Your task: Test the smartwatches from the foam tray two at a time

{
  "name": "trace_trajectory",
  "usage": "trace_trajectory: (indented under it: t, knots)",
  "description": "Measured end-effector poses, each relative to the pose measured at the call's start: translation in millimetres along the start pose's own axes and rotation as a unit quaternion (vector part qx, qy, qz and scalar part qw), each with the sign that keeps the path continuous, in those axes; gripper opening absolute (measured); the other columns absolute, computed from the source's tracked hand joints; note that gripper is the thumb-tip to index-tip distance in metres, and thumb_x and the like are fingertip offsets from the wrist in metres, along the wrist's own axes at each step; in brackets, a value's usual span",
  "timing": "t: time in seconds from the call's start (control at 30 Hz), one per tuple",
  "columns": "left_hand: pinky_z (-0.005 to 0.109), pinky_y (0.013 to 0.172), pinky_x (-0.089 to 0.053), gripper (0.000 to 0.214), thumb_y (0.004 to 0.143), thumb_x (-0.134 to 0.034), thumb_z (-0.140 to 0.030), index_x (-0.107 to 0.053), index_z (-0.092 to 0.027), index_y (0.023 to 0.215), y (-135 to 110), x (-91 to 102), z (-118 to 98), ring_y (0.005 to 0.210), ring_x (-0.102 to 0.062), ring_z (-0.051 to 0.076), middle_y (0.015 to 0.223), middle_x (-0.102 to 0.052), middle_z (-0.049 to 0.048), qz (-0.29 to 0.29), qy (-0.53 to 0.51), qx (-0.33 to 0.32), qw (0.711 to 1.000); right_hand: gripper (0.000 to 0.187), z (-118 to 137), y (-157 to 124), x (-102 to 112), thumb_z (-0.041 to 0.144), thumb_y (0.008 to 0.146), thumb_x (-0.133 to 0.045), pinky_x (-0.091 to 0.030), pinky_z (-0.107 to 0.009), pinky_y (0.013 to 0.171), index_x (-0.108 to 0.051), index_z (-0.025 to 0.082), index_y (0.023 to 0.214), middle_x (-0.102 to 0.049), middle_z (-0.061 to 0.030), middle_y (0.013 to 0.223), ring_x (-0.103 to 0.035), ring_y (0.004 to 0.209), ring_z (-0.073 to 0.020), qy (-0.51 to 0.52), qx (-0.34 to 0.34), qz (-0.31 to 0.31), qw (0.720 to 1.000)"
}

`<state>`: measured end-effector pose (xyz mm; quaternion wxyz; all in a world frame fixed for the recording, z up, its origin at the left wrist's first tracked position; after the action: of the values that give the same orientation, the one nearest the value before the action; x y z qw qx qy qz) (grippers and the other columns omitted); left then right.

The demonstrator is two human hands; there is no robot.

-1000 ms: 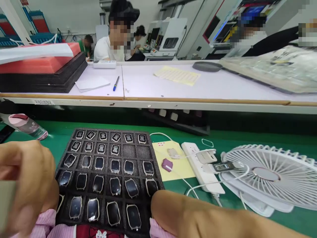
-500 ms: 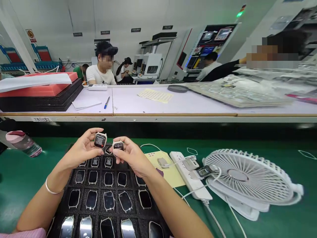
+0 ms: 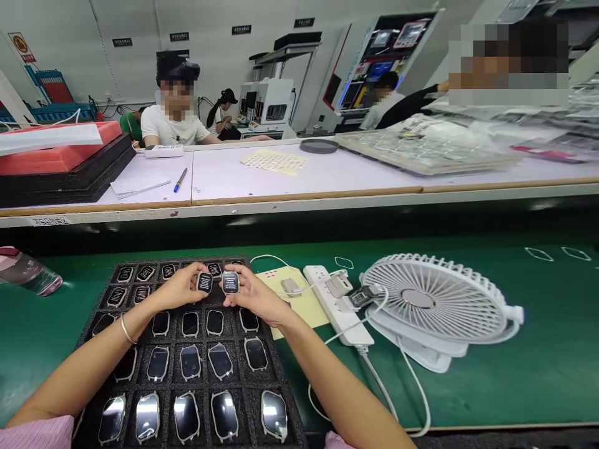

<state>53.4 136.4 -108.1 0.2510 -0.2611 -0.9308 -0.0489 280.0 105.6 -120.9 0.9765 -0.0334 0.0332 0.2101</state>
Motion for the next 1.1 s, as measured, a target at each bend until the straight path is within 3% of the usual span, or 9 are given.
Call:
trace_trajectory:
  t: [0.13,0.23,0.33,0.47,0.6,0.7,0.83,0.97,1.1]
  knots:
    - [0.055,0.109,-0.041,0.043,0.071,-0.081,-0.018,-0.063,-0.018,0.110,8,-19.7,4,0.122,-0.051,0.034,0.118,-0.057,0.0108,-0.042,0.133,-0.018,0.990,0.048,-14,2,19,0.019,0.081,-0.063,-0.056,-0.042,0.080,-0.051,0.020,0.128,-0.065,-0.0053,0.099,-0.069,0.080,-0.0222,-0.289,0.026,-0.021,0.957]
    - [0.055,0.109,-0.039,0.046,0.075,-0.082,-0.023,-0.067,-0.016,0.117,12,-31.5,7,0.121,-0.047,0.036,0.121,-0.054,0.0126,-0.038,0.201,-0.011,0.979,0.043,-16,4,29,0.020,0.081,-0.064,-0.054,-0.047,0.093,-0.060,0.016,0.124,-0.060,-0.0132,0.115,-0.066,0.102,-0.0296,-0.458,0.070,-0.033,0.886]
    - [0.055,0.104,-0.041,0.049,0.077,-0.085,-0.033,-0.070,-0.016,0.120,11,-32.6,4,0.115,-0.047,0.036,0.116,-0.054,0.0127,-0.021,0.248,-0.011,0.968,0.043,-17,7,35,0.025,0.082,-0.068,-0.049,-0.049,0.105,-0.065,0.015,0.124,-0.054,-0.0150,0.121,-0.059,0.119,-0.0335,-0.504,0.074,-0.011,0.861]
    - [0.051,0.103,-0.040,0.049,0.084,-0.079,-0.044,-0.070,-0.021,0.127,-11,-1.3,-14,0.115,-0.046,0.034,0.118,-0.056,0.0126,-0.026,0.283,-0.034,0.958,0.055,-15,8,40,0.031,0.087,-0.069,-0.044,-0.053,0.110,-0.061,0.015,0.139,-0.051,-0.0169,0.126,-0.055,0.125,-0.0356,-0.539,0.058,0.025,0.840]
    - [0.049,0.100,-0.042,0.036,0.095,-0.064,-0.042,-0.071,-0.021,0.122,-66,59.9,-17,0.107,-0.051,0.032,0.110,-0.061,0.0116,-0.125,0.355,-0.040,0.926,0.050,-5,3,29,0.031,0.089,-0.069,-0.047,-0.057,0.105,-0.064,0.017,0.137,-0.053,-0.0184,0.128,-0.058,0.119,-0.0379,-0.588,0.067,0.013,0.806]
    - [0.048,0.096,-0.045,0.033,0.096,-0.058,-0.044,-0.073,-0.019,0.112,-119,93.4,4,0.103,-0.056,0.032,0.104,-0.065,0.0114,-0.107,0.402,0.057,0.908,0.035,2,5,-4,0.023,0.094,-0.064,-0.049,-0.052,0.101,-0.068,0.017,0.128,-0.058,-0.0167,0.119,-0.060,0.114,-0.0345,-0.593,0.105,0.053,0.796]
    - [0.048,0.095,-0.047,0.035,0.093,-0.057,-0.041,-0.071,-0.011,0.106,-171,101.4,44,0.102,-0.060,0.036,0.104,-0.066,0.0173,-0.051,0.455,0.210,0.864,0.022,5,18,-77,0.019,0.098,-0.062,-0.050,-0.047,0.093,-0.071,0.017,0.118,-0.062,-0.0139,0.111,-0.063,0.105,-0.0301,-0.578,0.154,0.172,0.783]
    - [0.045,0.096,-0.049,0.036,0.091,-0.056,-0.039,-0.067,-0.009,0.108,-182,86.8,65,0.104,-0.062,0.035,0.108,-0.064,0.0187,-0.080,0.431,0.250,0.864,0.022,3,42,-149,0.026,0.103,-0.059,-0.048,-0.044,0.095,-0.071,0.013,0.116,-0.063,-0.0152,0.116,-0.062,0.109,-0.0299,-0.600,0.171,0.245,0.742]
    - [0.047,0.092,-0.051,0.029,0.087,-0.057,-0.036,-0.066,-0.011,0.100,-175,76.7,64,0.107,-0.062,0.038,0.107,-0.063,0.0195,-0.124,0.428,0.262,0.856,0.035,0,67,-193,0.035,0.104,-0.058,-0.045,-0.048,0.096,-0.069,0.004,0.116,-0.063,-0.0234,0.119,-0.063,0.112,-0.0358,-0.633,0.137,0.234,0.725]
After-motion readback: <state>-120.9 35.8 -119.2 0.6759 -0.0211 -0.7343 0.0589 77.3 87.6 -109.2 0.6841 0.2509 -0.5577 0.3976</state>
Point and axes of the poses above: each hand's wrist, its own y-axis towards the middle knuckle, its own x-axis out of the back of the hand, z = x × y, the point moved 1 cm from there along y, towards the middle knuckle
